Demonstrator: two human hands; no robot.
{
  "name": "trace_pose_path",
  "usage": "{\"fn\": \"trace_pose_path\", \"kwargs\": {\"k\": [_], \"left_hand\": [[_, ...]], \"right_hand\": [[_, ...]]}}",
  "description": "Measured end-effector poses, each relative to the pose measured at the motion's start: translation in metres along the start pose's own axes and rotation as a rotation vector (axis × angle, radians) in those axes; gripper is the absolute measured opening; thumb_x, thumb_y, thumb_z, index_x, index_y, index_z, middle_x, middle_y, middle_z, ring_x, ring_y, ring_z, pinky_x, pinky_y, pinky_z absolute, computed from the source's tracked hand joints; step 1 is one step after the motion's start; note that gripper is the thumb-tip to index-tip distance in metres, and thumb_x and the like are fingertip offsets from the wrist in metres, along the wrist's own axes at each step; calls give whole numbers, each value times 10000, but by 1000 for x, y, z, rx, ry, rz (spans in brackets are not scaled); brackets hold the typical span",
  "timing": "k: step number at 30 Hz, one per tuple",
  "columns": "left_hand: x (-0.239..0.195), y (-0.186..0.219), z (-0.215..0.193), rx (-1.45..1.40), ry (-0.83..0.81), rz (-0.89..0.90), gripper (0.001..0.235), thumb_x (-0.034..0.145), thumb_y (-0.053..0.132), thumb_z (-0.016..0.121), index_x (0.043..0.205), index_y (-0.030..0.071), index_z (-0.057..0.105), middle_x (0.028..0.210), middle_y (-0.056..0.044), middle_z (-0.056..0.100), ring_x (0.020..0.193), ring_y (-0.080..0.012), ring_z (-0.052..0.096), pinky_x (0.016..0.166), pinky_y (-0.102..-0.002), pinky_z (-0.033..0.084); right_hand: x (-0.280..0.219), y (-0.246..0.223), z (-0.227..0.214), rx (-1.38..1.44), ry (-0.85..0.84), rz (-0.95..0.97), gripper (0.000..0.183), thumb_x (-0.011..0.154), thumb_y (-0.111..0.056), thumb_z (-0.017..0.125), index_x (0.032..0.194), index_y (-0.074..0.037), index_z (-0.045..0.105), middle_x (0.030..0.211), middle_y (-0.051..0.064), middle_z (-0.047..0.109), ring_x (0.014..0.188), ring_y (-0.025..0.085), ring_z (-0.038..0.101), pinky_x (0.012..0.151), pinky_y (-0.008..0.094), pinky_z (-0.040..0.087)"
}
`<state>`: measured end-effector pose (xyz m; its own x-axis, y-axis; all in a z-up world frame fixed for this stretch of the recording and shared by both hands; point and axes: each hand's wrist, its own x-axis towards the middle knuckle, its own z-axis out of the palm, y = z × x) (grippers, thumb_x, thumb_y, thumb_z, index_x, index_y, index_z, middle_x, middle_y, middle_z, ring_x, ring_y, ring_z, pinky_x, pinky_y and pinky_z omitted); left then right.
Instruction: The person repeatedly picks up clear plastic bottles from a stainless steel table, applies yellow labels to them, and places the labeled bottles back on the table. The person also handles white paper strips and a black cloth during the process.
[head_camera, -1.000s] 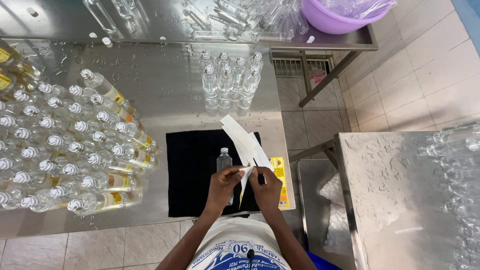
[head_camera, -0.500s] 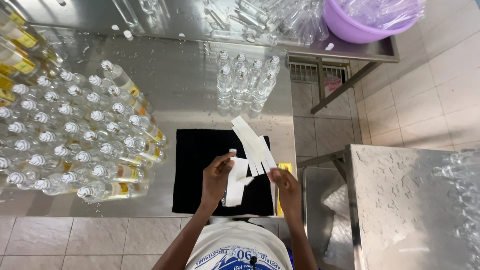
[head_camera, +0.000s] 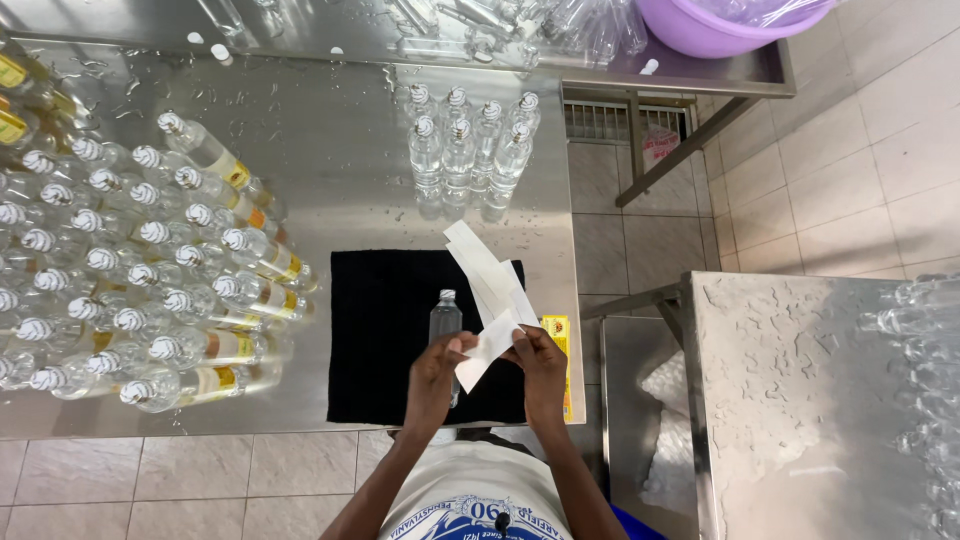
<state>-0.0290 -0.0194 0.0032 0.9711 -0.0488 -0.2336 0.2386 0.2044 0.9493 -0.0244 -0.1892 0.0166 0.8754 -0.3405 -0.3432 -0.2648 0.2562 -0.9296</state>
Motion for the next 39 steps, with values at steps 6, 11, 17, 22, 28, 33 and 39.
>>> {"fn": "trace_pose_path", "kwargs": {"k": [6,11,17,22,28,33,39], "left_hand": [[-2,-5,39,-144,-228,-34,644,1130,435,506,1668,86,445,1564,-197,619,1438,-299,585,1242,-538,442],[14,-22,64,-139,-72,36,407,1118,212,620,1482,34,669,1263,-156,789,1211,-198,661,1085,-450,560],[43,-75,72,-75,104,-108,332,1156,253,590,1295,26,790,983,-142,805,923,-153,721,817,-376,663],[123,-89,62,-214,366,-360,381,1149,276,611,1394,-14,646,1057,-90,685,875,-186,674,747,-343,603],[243,-141,-8,39,613,-134,299,1131,314,610,1182,77,785,994,-103,799,917,-299,817,688,-437,675],[247,-125,-5,438,407,-86,837,1179,537,620,1745,41,256,1755,-272,330,1620,-414,365,1312,-592,374],[76,-41,60,482,27,-199,554,1099,631,538,1421,216,715,1350,-169,750,1334,-416,667,1147,-568,508]], "right_hand": [[-5,-2,-5,24,-51,-81,202,1065,-36,693,1204,62,802,880,122,664,860,196,712,877,401,643],[-2,-21,-20,-147,-126,-141,196,1070,-68,710,1193,18,836,872,113,698,872,159,726,916,406,631],[5,-17,-42,-70,-130,-98,212,1068,-58,697,1210,57,804,879,119,681,860,191,747,928,423,639],[32,24,-95,284,75,63,95,1063,-54,663,1113,-29,741,947,56,688,941,219,751,904,407,663],[53,18,-161,602,214,109,83,1100,-136,667,1128,-60,683,1004,73,763,950,203,770,906,351,629],[61,17,-176,595,236,84,107,1101,-125,668,1183,-59,687,1012,90,781,952,215,792,929,363,646],[29,-9,-114,332,266,3,143,1120,-200,655,1186,-74,672,1019,76,714,985,217,735,941,390,644]]}}
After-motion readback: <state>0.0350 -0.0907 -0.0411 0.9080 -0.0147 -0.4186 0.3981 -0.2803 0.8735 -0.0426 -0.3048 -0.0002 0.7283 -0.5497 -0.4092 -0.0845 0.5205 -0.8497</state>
